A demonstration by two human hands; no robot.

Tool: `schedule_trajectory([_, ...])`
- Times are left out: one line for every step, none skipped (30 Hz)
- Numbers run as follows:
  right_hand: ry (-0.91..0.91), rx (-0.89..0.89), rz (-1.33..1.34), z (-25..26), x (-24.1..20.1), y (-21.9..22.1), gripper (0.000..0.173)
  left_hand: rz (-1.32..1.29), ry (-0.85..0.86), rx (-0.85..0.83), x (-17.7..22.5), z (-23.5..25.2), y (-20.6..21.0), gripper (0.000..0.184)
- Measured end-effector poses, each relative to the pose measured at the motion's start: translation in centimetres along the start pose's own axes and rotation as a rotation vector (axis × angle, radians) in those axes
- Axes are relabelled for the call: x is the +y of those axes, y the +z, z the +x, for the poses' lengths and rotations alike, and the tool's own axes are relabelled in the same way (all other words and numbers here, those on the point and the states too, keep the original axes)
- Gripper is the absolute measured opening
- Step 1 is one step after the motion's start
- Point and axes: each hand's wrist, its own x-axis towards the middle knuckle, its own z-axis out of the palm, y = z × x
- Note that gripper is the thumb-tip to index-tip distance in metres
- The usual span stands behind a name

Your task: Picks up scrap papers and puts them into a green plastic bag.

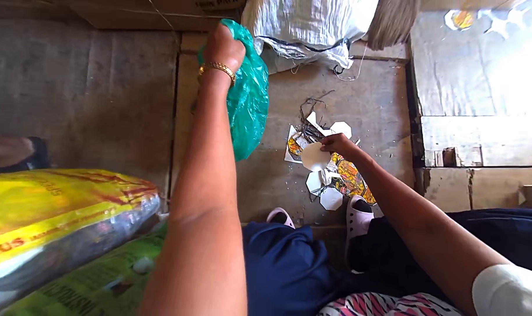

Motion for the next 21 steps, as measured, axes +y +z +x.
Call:
schedule_trajectory([0.019, 0.006, 0.054, -0.5, -0.1, 0.1, 0.022, -0.023, 0.019, -0.019, 0.1, -0.2, 0.5, 0.044])
schedule_trajectory([0.029, 0.020, 0.102, -1.0, -0.4, 0.2, 0.021, -0.064, 0.050, -0.057, -0.1, -0.3, 1.2, 0.046])
schedule_trajectory([0.036, 0.043, 0.161, -1.5, -0.7, 0.4, 0.020, -0.102, 0.092, -0.120, -0.2, -0.5, 1.9, 0.050])
schedule_trajectory([0.036, 0.072, 0.246, -1.7, -0.8, 0.6, 0.019, -0.113, 0.134, -0.209, 0.0, -0.9, 2.5, 0.056])
schedule_trajectory([0.031, 0.110, 0.348, -1.8, -0.8, 0.7, 0.017, -0.098, 0.164, -0.309, 0.2, -1.3, 3.0, 0.063])
schedule_trajectory([0.016, 0.142, 0.462, -1.8, -1.0, 0.8, 0.015, -0.068, 0.181, -0.396, 0.4, -1.5, 3.5, 0.067])
schedule_trajectory([-0.019, 0.168, 0.601, -1.6, -1.3, 0.8, 0.012, -0.047, 0.185, -0.456, 0.5, -1.6, 3.7, 0.071])
schedule_trajectory([-0.076, 0.177, 0.753, -1.2, -1.8, 0.7, 0.008, -0.052, 0.179, -0.489, 0.3, -1.5, 3.8, 0.073])
schedule_trajectory([-0.160, 0.149, 0.894, -0.9, -2.3, 0.6, 0.011, -0.085, 0.164, -0.496, -0.1, -1.5, 3.8, 0.074])
schedule_trajectory([-0.249, 0.105, 0.992, -0.6, -3.2, 0.5, 0.013, -0.123, 0.139, -0.488, -0.6, -1.6, 3.6, 0.075])
schedule_trajectory([-0.331, 0.064, 1.058, -0.5, -4.5, 0.6, 0.015, -0.168, 0.104, -0.476, -1.0, -1.9, 3.1, 0.078])
schedule_trajectory([-0.397, 0.019, 1.093, -0.7, -6.2, 0.7, 0.014, -0.225, 0.072, -0.461, -1.3, -2.4, 2.6, 0.078])
schedule_trajectory([-0.456, -0.034, 1.119, -1.0, -8.1, 0.9, 0.014, -0.279, 0.052, -0.447, -1.6, -3.0, 2.1, 0.076])
schedule_trajectory([-0.505, -0.089, 1.123, -1.3, -10.0, 1.2, 0.016, -0.321, 0.041, -0.432, -2.0, -3.4, 1.7, 0.073])
schedule_trajectory([-0.551, -0.153, 1.115, -1.6, -11.9, 1.6, 0.018, -0.344, 0.029, -0.426, -2.3, -3.8, 1.3, 0.071])
schedule_trajectory([-0.595, -0.228, 1.086, -1.9, -13.6, 2.2, 0.021, -0.355, 0.012, -0.425, -2.5, -4.2, 0.9, 0.069])
schedule_trajectory([-0.637, -0.309, 1.030, -1.9, -15.0, 3.0, 0.022, -0.366, 0.001, -0.425, -2.8, -4.4, 0.6, 0.066])
schedule_trajectory([-0.664, -0.390, 0.953, -1.8, -16.2, 3.9, 0.024, -0.369, -0.001, -0.419, -3.3, -4.4, 0.3, 0.063])
schedule_trajectory([-0.668, -0.454, 0.868, -1.6, -17.2, 5.0, 0.024, -0.365, 0.006, -0.408, -3.9, -4.2, 0.1, 0.061])
schedule_trajectory([-0.655, -0.482, 0.753, -1.4, -18.0, 6.1, 0.021, -0.360, 0.017, -0.395, -4.5, -3.9, -0.2, 0.060])
schedule_trajectory([-0.636, -0.455, 0.600, -1.1, -18.6, 7.1, 0.016, -0.341, 0.023, -0.371, -4.9, -3.7, -0.5, 0.059])
